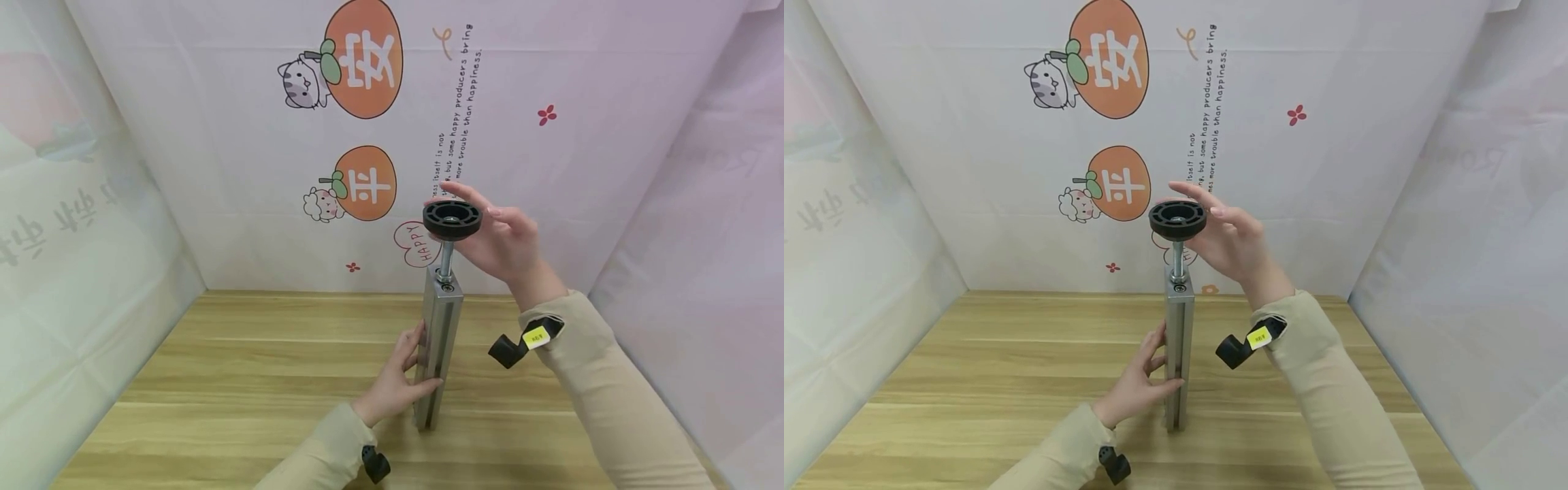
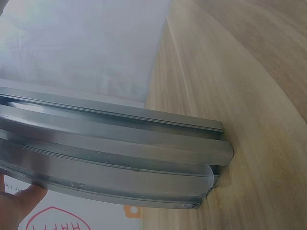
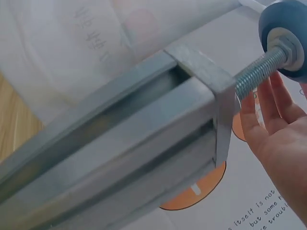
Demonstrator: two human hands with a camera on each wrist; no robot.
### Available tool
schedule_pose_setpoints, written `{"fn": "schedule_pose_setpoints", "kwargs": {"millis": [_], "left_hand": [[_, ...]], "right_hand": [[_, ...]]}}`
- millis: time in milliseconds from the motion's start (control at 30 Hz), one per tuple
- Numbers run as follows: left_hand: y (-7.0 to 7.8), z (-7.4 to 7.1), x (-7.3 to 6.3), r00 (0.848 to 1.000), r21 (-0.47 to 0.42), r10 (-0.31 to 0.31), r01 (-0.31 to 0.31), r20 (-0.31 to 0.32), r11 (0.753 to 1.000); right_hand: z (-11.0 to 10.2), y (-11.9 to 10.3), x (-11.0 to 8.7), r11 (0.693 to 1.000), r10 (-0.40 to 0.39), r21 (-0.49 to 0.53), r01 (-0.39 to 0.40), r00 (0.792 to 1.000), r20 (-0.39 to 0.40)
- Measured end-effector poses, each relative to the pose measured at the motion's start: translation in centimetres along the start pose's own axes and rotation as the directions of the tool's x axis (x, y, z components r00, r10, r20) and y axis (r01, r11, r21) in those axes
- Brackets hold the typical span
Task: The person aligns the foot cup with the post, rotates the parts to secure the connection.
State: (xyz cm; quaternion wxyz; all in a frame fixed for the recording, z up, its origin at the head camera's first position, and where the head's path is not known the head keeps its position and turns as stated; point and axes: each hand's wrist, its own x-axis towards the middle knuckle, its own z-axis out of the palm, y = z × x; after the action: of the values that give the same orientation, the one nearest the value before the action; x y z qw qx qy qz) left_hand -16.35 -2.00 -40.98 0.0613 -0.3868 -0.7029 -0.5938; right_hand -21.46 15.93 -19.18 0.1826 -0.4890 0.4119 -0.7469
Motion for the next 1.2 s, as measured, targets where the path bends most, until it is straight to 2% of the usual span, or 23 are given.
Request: {"fn": "schedule_pose_setpoints", "kwargs": {"millis": [100,267,400,467,567,667,833,967,1100,1200], "left_hand": [[0.0,0.0,0.0,1.000,0.007,-0.002,0.002,-0.001,1.000],[0.1,0.0,0.2,1.000,0.020,0.006,-0.006,-0.001,1.000],[0.1,0.1,0.2,1.000,0.018,0.029,-0.028,-0.002,0.999],[0.2,0.2,0.2,0.999,0.016,0.037,-0.037,-0.001,0.999],[0.2,0.2,0.1,0.999,0.014,0.036,-0.036,0.000,0.999],[0.2,0.2,0.2,0.999,0.006,0.036,-0.036,-0.001,0.999],[0.2,0.2,0.2,0.999,0.005,0.053,-0.053,0.002,0.999],[0.5,0.1,0.1,1.000,0.002,0.028,-0.028,0.013,1.000],[0.5,0.1,0.0,1.000,-0.008,0.028,-0.028,0.005,1.000],[0.4,0.1,-0.1,0.999,-0.006,0.035,-0.035,-0.005,0.999]], "right_hand": [[0.3,0.0,0.4,1.000,-0.009,0.025,0.007,0.998,0.055],[0.7,-0.1,0.5,0.996,-0.036,0.086,0.028,0.994,0.100],[0.6,0.1,0.2,0.988,-0.066,0.148,0.050,0.993,0.101],[0.6,0.2,0.1,0.987,-0.082,0.143,0.069,0.993,0.086],[0.9,0.4,-0.1,0.991,-0.105,0.083,0.101,0.993,0.047],[1.2,0.3,-0.2,0.992,-0.124,-0.028,0.123,0.992,-0.004],[1.4,-0.1,-0.5,0.977,-0.133,-0.173,0.126,0.991,-0.030],[1.5,-0.5,-0.6,0.960,-0.130,-0.256,0.112,0.990,-0.055],[2.1,-0.8,-0.5,0.934,-0.131,-0.350,0.067,0.978,-0.163],[3.0,-0.9,-0.4,0.904,-0.144,-0.427,0.011,0.949,-0.280]]}}
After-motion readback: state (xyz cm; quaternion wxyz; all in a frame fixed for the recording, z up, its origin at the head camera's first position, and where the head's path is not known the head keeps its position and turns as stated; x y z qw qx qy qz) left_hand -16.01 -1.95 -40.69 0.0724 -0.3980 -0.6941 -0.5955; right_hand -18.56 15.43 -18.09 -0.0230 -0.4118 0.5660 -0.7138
